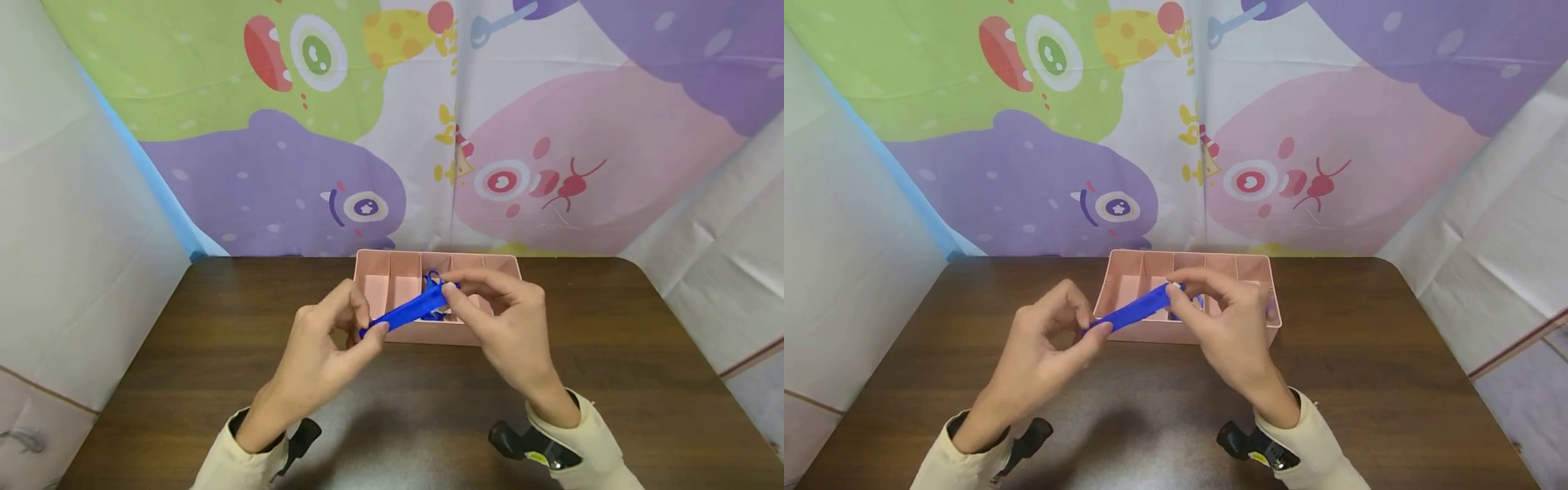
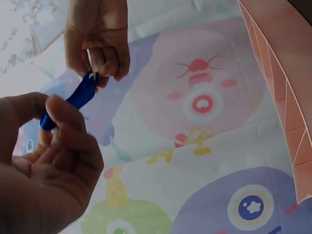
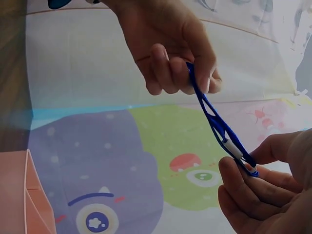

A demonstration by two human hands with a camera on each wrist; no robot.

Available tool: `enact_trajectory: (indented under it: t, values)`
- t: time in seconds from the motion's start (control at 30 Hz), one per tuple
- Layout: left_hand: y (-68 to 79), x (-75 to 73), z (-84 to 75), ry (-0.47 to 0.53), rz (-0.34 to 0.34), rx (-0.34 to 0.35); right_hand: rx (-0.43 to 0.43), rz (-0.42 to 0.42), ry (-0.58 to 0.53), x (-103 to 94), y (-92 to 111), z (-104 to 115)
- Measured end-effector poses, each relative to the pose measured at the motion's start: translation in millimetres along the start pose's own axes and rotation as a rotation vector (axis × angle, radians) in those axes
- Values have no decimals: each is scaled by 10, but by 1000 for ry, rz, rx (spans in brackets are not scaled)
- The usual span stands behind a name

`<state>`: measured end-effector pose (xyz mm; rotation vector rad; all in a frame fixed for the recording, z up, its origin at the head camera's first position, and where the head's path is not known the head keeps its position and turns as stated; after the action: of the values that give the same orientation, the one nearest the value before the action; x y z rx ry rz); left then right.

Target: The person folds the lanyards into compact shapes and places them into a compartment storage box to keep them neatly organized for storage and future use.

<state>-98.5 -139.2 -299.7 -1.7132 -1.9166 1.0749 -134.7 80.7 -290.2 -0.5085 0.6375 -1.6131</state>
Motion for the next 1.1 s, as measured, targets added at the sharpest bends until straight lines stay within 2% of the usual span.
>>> enact_trajectory:
  t: [0.17, 0.3, 0.47, 0.53, 0.63, 0.8, 0.9, 1.0, 1.1]
  values:
    - [-23, -4, 1, 125, 138, 55, -7, 3, -12, -10, -9, -6]
    - [-44, -39, -21, 220, 237, 71, 20, 32, -30, -20, -11, -6]
    - [-61, -103, -69, 270, 338, 89, 50, 70, -61, -26, -11, 15]
    - [-65, -123, -79, 269, 357, 101, 51, 76, -65, -32, -11, 23]
    - [-72, -141, -74, 234, 337, 111, 53, 82, -68, -37, -7, 30]
    - [-60, -156, -86, 144, 238, 169, 40, 83, -65, -13, 27, 24]
    - [-51, -152, -127, 134, 191, 212, 16, 89, -74, 41, 61, 20]
    - [-47, -130, -171, 161, 192, 253, -18, 96, -86, 101, 91, 12]
    - [-44, -102, -194, 151, 208, 261, -71, 87, -70, 126, 97, 8]
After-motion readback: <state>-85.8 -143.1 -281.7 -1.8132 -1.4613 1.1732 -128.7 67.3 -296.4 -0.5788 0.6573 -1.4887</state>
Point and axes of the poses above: each hand's wrist, its own y-axis away from the middle knuckle, its own x-axis out of the palm, z = x × y, the point moved 2 cm from there along -y, towards the middle knuckle, and after that the axes turned 13 degrees about -z, right-handed, at the moved point
